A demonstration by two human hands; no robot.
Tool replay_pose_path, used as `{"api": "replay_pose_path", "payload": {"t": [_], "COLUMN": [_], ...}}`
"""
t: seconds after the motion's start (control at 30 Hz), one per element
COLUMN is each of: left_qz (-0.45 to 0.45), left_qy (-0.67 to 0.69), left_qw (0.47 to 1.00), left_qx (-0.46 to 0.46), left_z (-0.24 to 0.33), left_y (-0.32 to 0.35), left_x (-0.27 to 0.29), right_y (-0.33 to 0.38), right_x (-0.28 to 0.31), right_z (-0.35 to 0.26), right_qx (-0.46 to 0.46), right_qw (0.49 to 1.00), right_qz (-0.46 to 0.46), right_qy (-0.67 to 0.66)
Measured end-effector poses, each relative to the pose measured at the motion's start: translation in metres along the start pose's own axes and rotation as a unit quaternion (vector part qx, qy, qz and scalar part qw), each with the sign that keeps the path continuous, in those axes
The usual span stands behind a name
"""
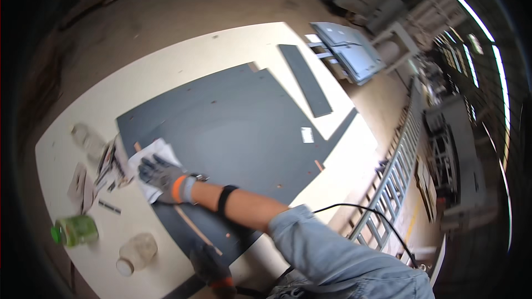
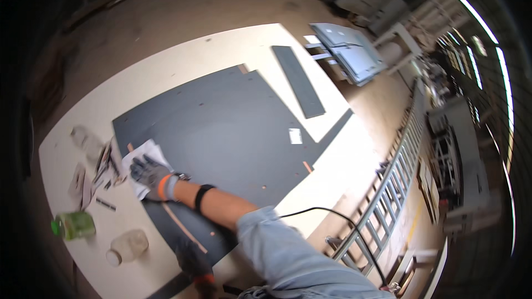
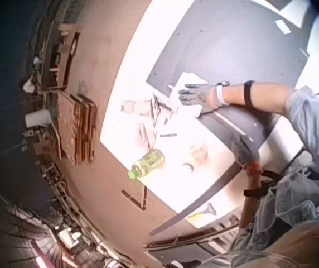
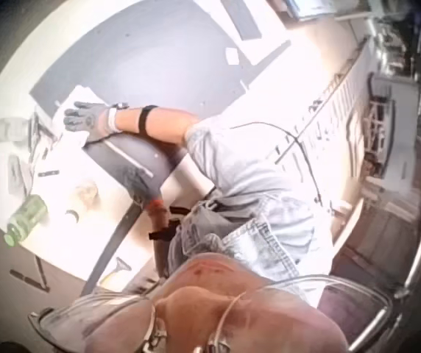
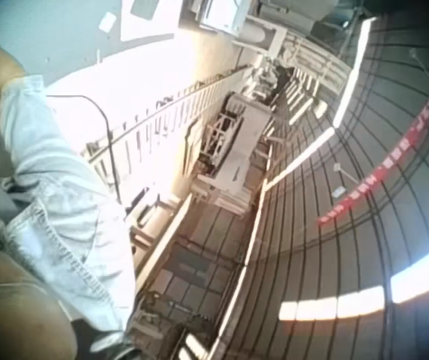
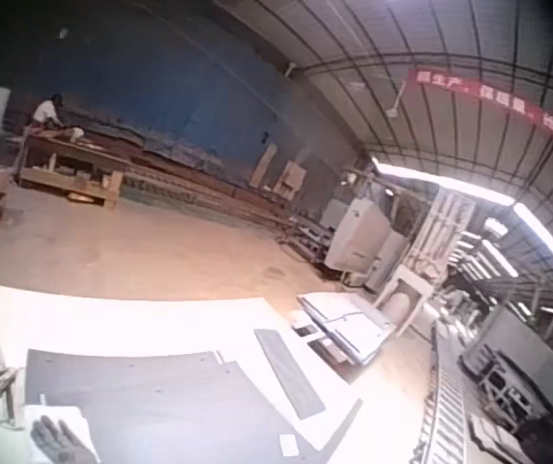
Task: Cleaning a large grey furniture panel using a cloth and cleaning solution from a bottle.
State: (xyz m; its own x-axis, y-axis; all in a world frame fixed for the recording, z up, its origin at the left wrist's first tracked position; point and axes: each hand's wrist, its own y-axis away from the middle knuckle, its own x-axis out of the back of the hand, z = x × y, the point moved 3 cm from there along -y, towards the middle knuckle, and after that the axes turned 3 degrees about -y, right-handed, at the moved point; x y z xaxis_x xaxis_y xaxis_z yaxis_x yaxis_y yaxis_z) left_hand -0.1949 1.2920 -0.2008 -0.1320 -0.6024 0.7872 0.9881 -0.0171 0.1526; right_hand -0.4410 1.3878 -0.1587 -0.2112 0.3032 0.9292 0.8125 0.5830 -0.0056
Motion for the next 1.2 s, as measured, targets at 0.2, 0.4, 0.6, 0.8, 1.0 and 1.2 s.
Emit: {"api": "replay_pose_path", "payload": {"t": [0.2, 0.4, 0.6, 0.8, 1.0, 1.2], "left_qz": [-0.059, -0.255, -0.324, -0.322, -0.2, -0.104], "left_qy": [0.015, 0.291, 0.529, 0.476, 0.246, 0.119], "left_qw": [0.998, 0.913, 0.712, 0.714, 0.907, 0.972], "left_qx": [0.011, 0.127, 0.329, 0.401, 0.279, 0.173], "left_z": [0.017, 0.056, 0.034, -0.005, 0.016, -0.05], "left_y": [-0.017, -0.019, -0.016, -0.028, -0.037, -0.05], "left_x": [0.029, 0.014, 0.035, 0.025, -0.006, 0.002], "right_y": [0.099, 0.241, 0.239, 0.312, 0.282, 0.258], "right_x": [-0.036, -0.034, -0.029, 0.027, 0.004, -0.035], "right_z": [-0.058, -0.126, -0.112, 0.027, -0.057, -0.095], "right_qx": [0.03, -0.057, -0.088, -0.442, -0.337, -0.139], "right_qw": [0.996, 0.986, 0.989, 0.891, 0.94, 0.98], "right_qz": [-0.017, 0.122, 0.054, 0.1, 0.028, 0.078], "right_qy": [-0.078, -0.101, -0.101, 0.0, -0.048, -0.116]}}
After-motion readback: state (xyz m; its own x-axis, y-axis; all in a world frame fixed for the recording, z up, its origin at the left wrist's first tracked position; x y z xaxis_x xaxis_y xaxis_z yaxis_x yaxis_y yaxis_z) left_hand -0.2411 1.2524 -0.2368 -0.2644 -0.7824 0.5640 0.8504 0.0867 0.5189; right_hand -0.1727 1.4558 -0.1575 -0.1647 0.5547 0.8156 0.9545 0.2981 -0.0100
